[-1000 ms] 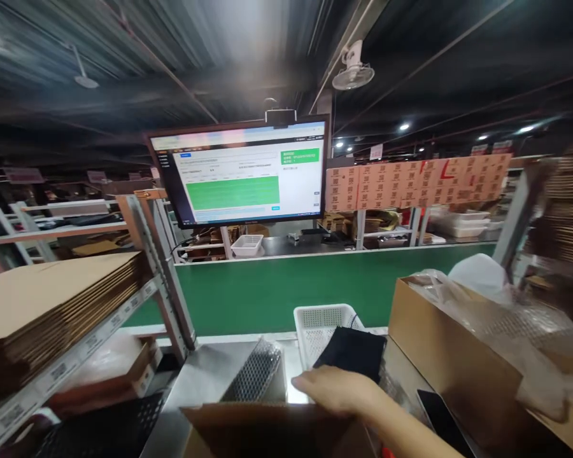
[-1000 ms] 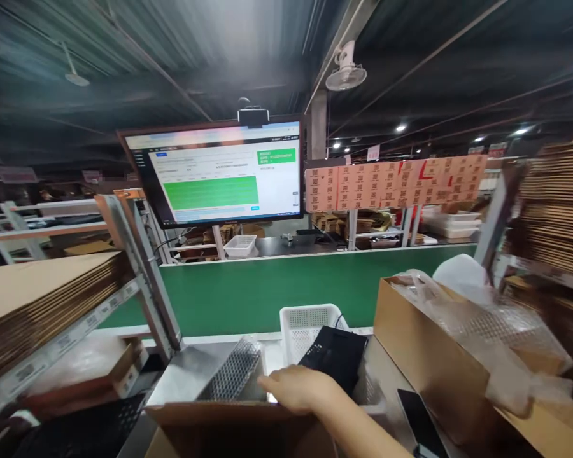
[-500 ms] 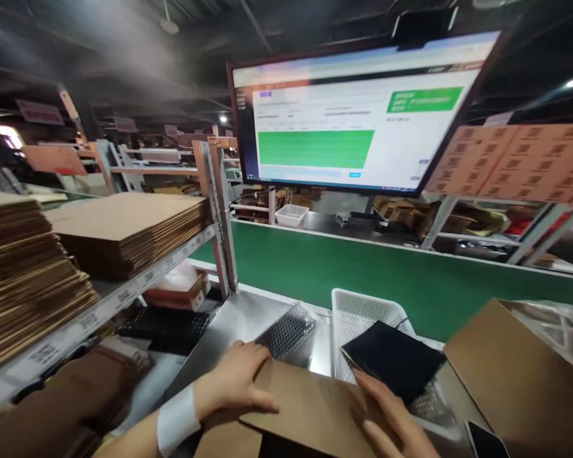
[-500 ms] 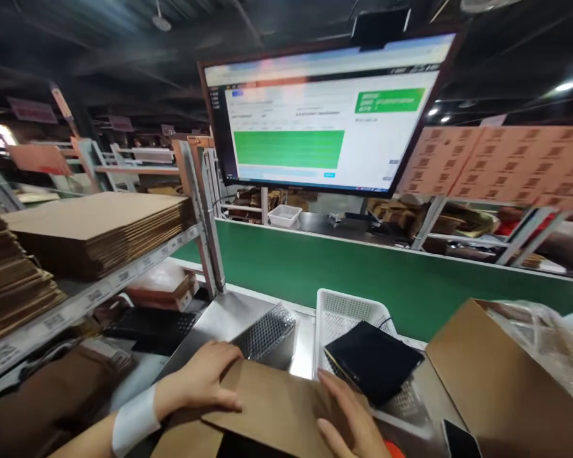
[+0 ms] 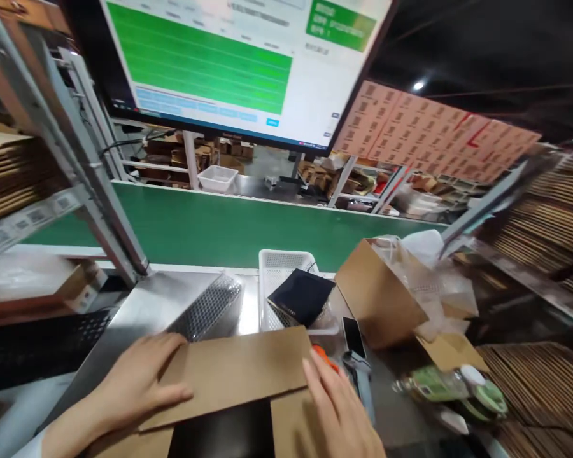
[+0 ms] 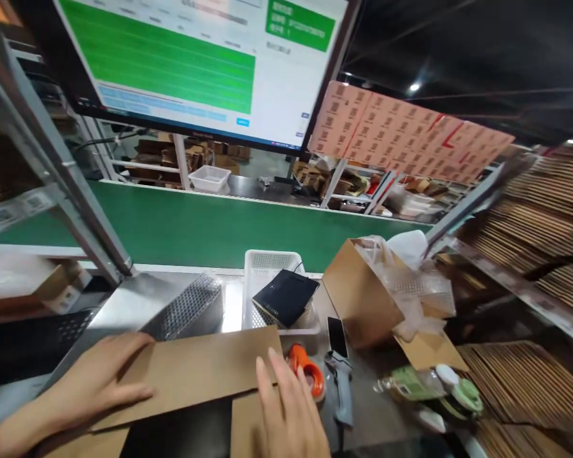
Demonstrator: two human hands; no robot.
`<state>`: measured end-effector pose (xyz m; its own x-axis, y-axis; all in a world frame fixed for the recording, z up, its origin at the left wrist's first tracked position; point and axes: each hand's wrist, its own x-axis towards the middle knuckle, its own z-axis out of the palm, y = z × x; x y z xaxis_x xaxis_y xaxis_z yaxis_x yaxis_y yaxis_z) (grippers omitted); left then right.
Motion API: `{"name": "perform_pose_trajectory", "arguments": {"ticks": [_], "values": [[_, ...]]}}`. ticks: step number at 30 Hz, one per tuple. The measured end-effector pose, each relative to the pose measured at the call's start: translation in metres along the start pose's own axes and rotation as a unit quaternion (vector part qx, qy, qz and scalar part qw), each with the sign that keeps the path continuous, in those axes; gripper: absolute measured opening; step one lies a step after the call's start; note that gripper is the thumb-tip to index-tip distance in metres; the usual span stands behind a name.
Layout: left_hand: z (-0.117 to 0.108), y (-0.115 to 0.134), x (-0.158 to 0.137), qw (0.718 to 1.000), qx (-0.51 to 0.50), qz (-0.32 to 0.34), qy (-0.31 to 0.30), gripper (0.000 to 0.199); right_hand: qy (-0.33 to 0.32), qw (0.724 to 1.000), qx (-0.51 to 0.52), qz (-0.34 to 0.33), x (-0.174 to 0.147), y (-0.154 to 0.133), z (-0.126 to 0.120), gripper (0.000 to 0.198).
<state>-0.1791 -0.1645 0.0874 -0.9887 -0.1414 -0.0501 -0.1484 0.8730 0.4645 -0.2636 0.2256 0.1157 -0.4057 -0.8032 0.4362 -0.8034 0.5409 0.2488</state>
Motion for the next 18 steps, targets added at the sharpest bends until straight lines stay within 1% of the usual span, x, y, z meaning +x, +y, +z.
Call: {"name": "perform_pose_trajectory", "arguments": {"ticks": [1,2,3,4,5,6,7,8,9,10,11,12,13,14,16,17,18], "values": [[0.003,-0.004,-0.001,1.000,-0.001,-0.005,0.006,0.065,0.025,0.998,-0.053,0.002,0.012,-0.003,-0.008,0.081],[0.006,-0.007,-0.002,1.000,-0.003,-0.010,0.013,0.065,0.035,0.996,-0.076,0.012,0.022,-0.006,-0.015,0.086],[0.007,-0.010,-0.003,1.000,-0.005,-0.014,0.016,0.065,0.037,0.996,-0.074,0.026,0.031,-0.008,-0.020,0.091],[0.009,-0.012,-0.003,1.000,-0.010,-0.016,0.017,0.065,0.015,0.997,-0.045,0.053,0.038,-0.010,-0.022,0.098],[0.009,-0.013,-0.002,1.000,-0.018,-0.017,0.015,0.066,-0.040,0.995,-0.004,0.091,0.044,-0.010,-0.022,0.105],[0.008,-0.013,-0.001,0.999,-0.027,-0.017,0.014,0.066,-0.114,0.983,0.039,0.135,0.050,-0.011,-0.020,0.107],[0.007,-0.013,0.001,0.999,-0.038,-0.016,0.014,0.067,-0.198,0.960,0.077,0.182,0.057,-0.011,-0.016,0.104],[0.005,-0.012,0.003,0.998,-0.055,-0.014,0.015,0.066,-0.272,0.931,0.105,0.221,0.064,-0.011,-0.010,0.102],[0.001,-0.012,0.004,0.996,-0.084,-0.008,0.012,0.065,-0.326,0.904,0.120,0.251,0.072,-0.011,-0.003,0.097],[-0.002,-0.012,0.003,0.992,-0.129,-0.003,0.011,0.062,-0.359,0.886,0.125,0.265,0.079,-0.012,0.004,0.092],[-0.006,-0.014,0.000,0.982,-0.188,-0.003,0.011,0.060,-0.371,0.881,0.121,0.268,0.085,-0.014,0.011,0.085],[-0.010,-0.016,-0.007,0.966,-0.256,-0.009,0.018,0.059,-0.372,0.883,0.109,0.266,0.090,-0.017,0.018,0.079],[-0.012,-0.017,-0.017,0.946,-0.323,-0.020,0.031,0.060,-0.373,0.884,0.097,0.263,0.092,-0.019,0.024,0.073],[-0.013,-0.019,-0.032,0.923,-0.379,-0.038,0.057,0.063,-0.376,0.886,0.082,0.261,0.092,-0.022,0.031,0.069],[-0.004,-0.016,-0.066,0.889,-0.439,-0.081,0.103,0.069,-0.374,0.889,0.057,0.257,0.083,-0.022,0.046,0.066],[0.005,-0.012,-0.083,0.880,-0.447,-0.104,0.127,0.071,-0.361,0.896,0.050,0.253,0.076,-0.020,0.056,0.066],[0.017,-0.006,-0.096,0.878,-0.450,-0.122,0.106,0.073,-0.341,0.906,0.056,0.244,0.067,-0.015,0.067,0.066]]}}
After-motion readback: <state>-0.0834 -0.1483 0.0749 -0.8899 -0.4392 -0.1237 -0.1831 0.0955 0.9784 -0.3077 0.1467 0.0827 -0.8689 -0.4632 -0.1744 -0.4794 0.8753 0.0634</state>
